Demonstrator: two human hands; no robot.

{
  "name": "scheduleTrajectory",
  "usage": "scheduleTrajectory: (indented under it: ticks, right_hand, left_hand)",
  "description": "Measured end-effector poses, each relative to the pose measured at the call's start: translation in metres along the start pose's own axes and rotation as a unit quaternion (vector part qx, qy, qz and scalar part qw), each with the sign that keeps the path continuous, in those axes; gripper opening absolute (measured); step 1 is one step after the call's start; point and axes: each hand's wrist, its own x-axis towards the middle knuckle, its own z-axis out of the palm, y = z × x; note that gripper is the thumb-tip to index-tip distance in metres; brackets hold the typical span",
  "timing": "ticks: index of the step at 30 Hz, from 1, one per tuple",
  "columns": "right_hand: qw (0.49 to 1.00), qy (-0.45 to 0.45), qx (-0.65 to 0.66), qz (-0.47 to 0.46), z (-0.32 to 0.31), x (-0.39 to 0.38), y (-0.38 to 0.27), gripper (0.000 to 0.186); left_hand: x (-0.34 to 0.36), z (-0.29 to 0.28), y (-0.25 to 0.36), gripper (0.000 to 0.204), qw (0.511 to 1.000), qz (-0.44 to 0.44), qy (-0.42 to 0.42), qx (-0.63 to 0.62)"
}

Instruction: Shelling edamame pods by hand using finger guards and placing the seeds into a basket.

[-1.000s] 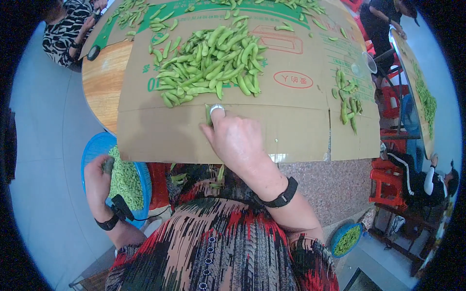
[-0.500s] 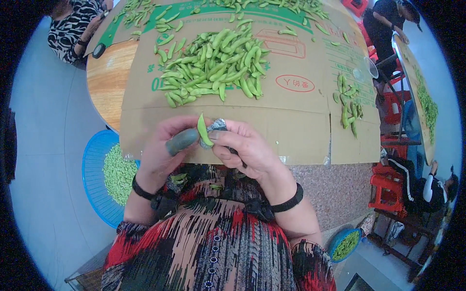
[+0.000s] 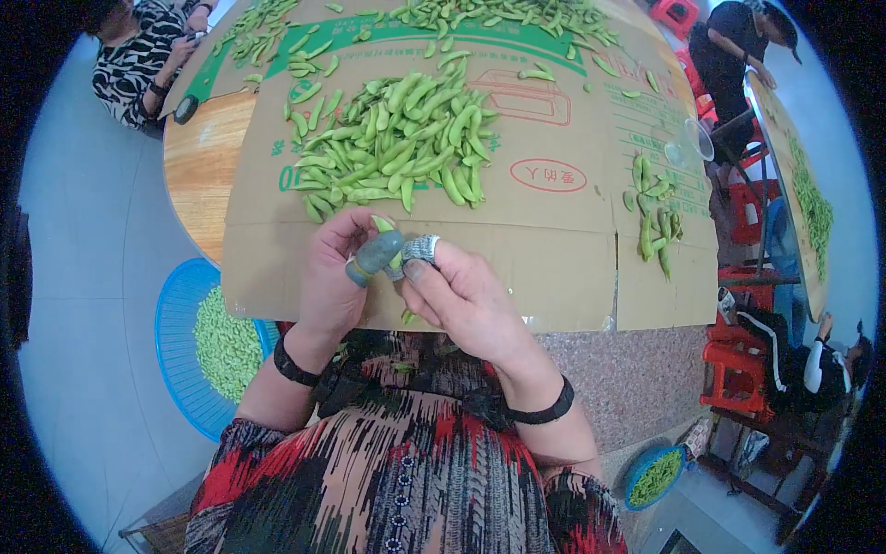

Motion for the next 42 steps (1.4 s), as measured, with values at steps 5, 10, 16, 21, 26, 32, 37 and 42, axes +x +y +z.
scheduleTrajectory:
  ticks: [5, 10, 16, 21, 26, 32, 37, 42]
  right_hand:
    - [0.970, -0.019, 0.227, 0.089, -0.001, 0.000, -0.002, 0.014]
    - [0.966, -0.014, 0.240, 0.098, -0.001, 0.001, -0.002, 0.012]
    - [0.993, 0.112, -0.032, 0.005, -0.003, 0.001, 0.003, 0.013]
    - [0.986, 0.051, 0.144, 0.066, -0.011, -0.004, -0.006, 0.013]
    - [0.993, 0.067, 0.071, 0.058, -0.005, -0.006, -0.002, 0.013]
    - [0.983, 0.118, -0.140, 0.002, 0.009, -0.003, -0.005, 0.014]
    - [0.937, 0.245, -0.233, -0.090, -0.004, 0.005, -0.003, 0.020]
    - [0.913, 0.259, -0.308, -0.064, -0.003, 0.015, -0.014, 0.021]
  left_hand:
    - [0.004, -0.005, 0.001, 0.011, 0.991, -0.045, -0.099, -0.072]
    - [0.005, -0.002, -0.001, 0.010, 0.989, -0.004, -0.120, -0.088]
    - [0.004, 0.001, -0.001, 0.013, 0.995, 0.003, -0.097, 0.023]
    - [0.005, -0.006, 0.006, 0.022, 0.976, -0.098, -0.166, -0.104]
    - [0.002, -0.007, 0.010, 0.023, 0.945, -0.156, -0.162, -0.239]
    - [0.003, -0.008, -0.003, 0.020, 0.956, -0.109, -0.069, -0.263]
    - [0.000, 0.007, 0.003, 0.027, 0.959, 0.141, -0.081, 0.234]
    - [-0.001, 0.012, 0.005, 0.034, 0.956, 0.099, -0.064, 0.268]
